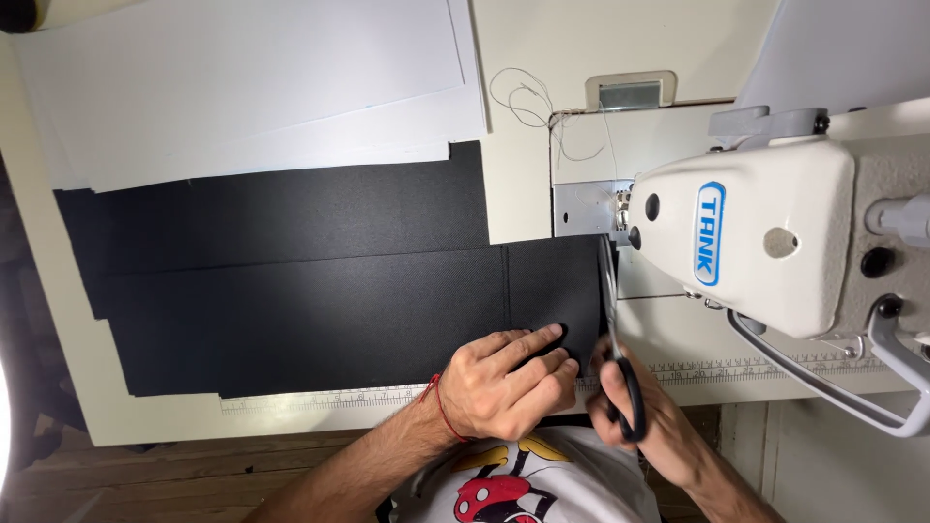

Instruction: Cutting and aligning leather pieces for sewing using scissors and templates

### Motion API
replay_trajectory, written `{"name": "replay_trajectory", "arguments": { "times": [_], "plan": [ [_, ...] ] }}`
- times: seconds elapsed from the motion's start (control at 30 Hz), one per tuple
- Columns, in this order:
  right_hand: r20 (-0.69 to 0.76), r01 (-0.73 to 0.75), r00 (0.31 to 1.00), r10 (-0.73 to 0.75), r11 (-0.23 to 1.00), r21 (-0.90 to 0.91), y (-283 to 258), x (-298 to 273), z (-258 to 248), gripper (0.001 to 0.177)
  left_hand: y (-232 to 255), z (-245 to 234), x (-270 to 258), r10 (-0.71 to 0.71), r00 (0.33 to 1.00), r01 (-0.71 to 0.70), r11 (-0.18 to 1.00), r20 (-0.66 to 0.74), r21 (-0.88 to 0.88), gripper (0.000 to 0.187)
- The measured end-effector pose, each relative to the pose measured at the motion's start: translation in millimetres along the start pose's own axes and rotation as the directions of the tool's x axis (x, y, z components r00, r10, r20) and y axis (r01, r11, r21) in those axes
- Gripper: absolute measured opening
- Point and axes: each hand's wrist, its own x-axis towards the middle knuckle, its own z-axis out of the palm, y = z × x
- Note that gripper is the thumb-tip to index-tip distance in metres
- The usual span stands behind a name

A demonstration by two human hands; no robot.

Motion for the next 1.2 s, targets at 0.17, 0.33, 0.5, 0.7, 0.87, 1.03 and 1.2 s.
{"name": "replay_trajectory", "arguments": {
  "times": [0.17, 0.33, 0.5, 0.7, 0.87, 1.03, 1.2],
  "plan": [
    [-0.027, 0.254, 0.933, -0.359, 0.71, -0.657, 5.1, -32.5, -10.8, 0.042, -3.4, -2.0, -5.6, -0.299, 0.952, 0.306, 0.933, 0.067, -0.188, 0.013],
    [0.175, 0.273, 0.777, -0.605, 0.073, -0.959, -41.7, -13.2, -1.3, 0.096, -0.1, -6.2, 2.4, -0.691, 0.718, 0.67, 0.656, 0.079, -0.347, 0.009],
    [0.459, 0.417, 0.536, -0.709, -0.251, -0.874, -27.8, -2.0, -28.9, 0.065, 3.3, -3.3, -0.7, -0.772, 0.635, 0.73, 0.591, 0.02, -0.344, 0.01],
    [0.387, 0.293, 0.501, -0.774, -0.269, -0.918, -18.1, -36.2, -110.0, 0.082, 7.8, 1.9, -4.6, -0.737, 0.675, 0.707, 0.634, 0.03, -0.313, 0.011],
    [0.459, 0.317, 0.407, -0.79, -0.35, -0.882, -20.9, -39.6, -85.8, 0.079, 19.5, -0.2, 1.3, -0.275, 0.961, 0.275, 0.961, 0.033, -0.017, 0.006],
    [0.541, 0.415, 0.461, -0.703, -0.368, -0.832, -5.8, -34.1, -39.0, 0.068, 40.2, -0.3, -5.3, 0.14, 0.972, -0.205, 0.899, 0.188, 0.387, 0.023],
    [0.547, 0.413, 0.399, -0.736, -0.388, -0.824, -23.1, -42.7, -24.3, 0.052, 33.6, 1.9, -7.0, 0.208, 0.953, -0.293, 0.809, 0.219, 0.51, 0.02]
  ]
}}
